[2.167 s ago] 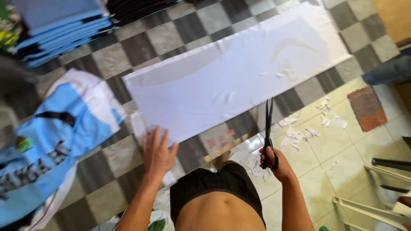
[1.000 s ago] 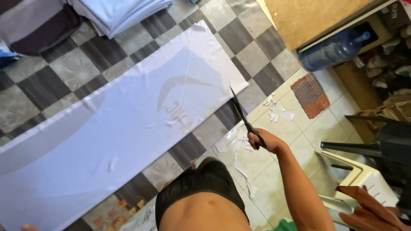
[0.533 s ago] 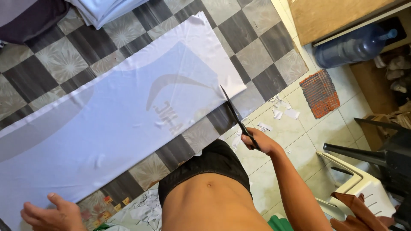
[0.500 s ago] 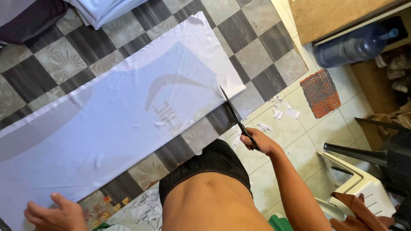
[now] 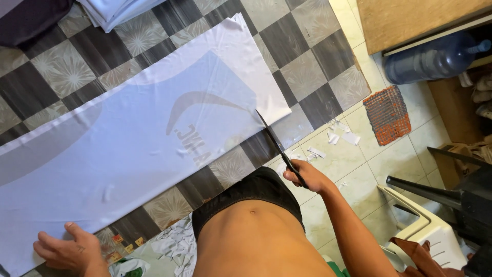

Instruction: Cutting out pattern pieces from a large sheet of fabric using scissors

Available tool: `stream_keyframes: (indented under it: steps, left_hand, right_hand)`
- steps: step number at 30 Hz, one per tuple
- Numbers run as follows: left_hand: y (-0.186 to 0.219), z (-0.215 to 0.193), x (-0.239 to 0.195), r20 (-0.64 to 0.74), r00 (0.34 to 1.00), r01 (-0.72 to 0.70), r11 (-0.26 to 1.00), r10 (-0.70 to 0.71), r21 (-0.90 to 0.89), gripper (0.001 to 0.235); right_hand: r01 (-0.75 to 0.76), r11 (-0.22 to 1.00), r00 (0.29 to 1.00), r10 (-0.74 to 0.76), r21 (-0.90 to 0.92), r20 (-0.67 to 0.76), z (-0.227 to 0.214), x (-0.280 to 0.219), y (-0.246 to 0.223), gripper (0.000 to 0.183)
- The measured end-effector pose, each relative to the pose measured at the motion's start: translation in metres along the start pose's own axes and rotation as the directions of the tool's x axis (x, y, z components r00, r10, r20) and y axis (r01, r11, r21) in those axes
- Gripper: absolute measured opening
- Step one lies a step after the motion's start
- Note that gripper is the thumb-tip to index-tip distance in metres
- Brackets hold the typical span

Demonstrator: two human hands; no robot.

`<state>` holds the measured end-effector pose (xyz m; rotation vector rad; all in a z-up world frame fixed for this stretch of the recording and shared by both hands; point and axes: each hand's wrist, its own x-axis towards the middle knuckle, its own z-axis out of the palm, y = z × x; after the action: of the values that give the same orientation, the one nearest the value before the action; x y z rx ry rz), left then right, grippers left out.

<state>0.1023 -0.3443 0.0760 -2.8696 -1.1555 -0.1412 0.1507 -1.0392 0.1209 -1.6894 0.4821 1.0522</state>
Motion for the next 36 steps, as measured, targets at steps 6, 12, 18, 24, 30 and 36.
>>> stream_keyframes:
  steps: [6, 12, 18, 24, 30, 36]
  left_hand:
    - [0.015, -0.008, -0.006, 0.071, 0.992, 0.109, 0.992, -0.105, -0.056, 0.059]
    - [0.005, 0.002, -0.009, 0.029, 0.999, 0.036, 0.995, -0.033, -0.093, 0.058]
    - [-0.001, 0.008, -0.011, 0.019, 1.000, -0.005, 0.997, 0.006, -0.078, 0.053]
    - [-0.007, 0.015, -0.008, -0.011, 0.999, -0.041, 0.996, 0.040, -0.083, 0.055]
    - [-0.006, 0.010, -0.006, 0.005, 0.999, -0.050, 0.998, 0.050, -0.043, 0.054]
    - [-0.015, 0.013, -0.002, 0.005, 0.999, -0.052, 0.999, 0.052, -0.013, 0.056]
  right_hand:
    - [-0.010, 1.000, 1.000, 0.010, -0.004, -0.011, 0.001, 0.002, -0.001, 0.067]
    - [-0.055, 0.998, 0.998, 0.055, 0.019, -0.014, 0.000, -0.003, -0.014, 0.060]
    - [-0.084, 0.996, 0.996, 0.083, -0.031, -0.037, 0.000, -0.008, -0.021, 0.064]
    - [-0.078, 0.996, 0.995, 0.081, 0.053, -0.051, 0.006, -0.009, -0.017, 0.061]
    - [-0.027, 0.996, 1.000, 0.027, 0.085, 0.010, 0.008, 0.007, -0.001, 0.064]
    - [-0.062, 0.997, 0.998, 0.064, 0.050, -0.030, 0.019, 0.007, -0.021, 0.060]
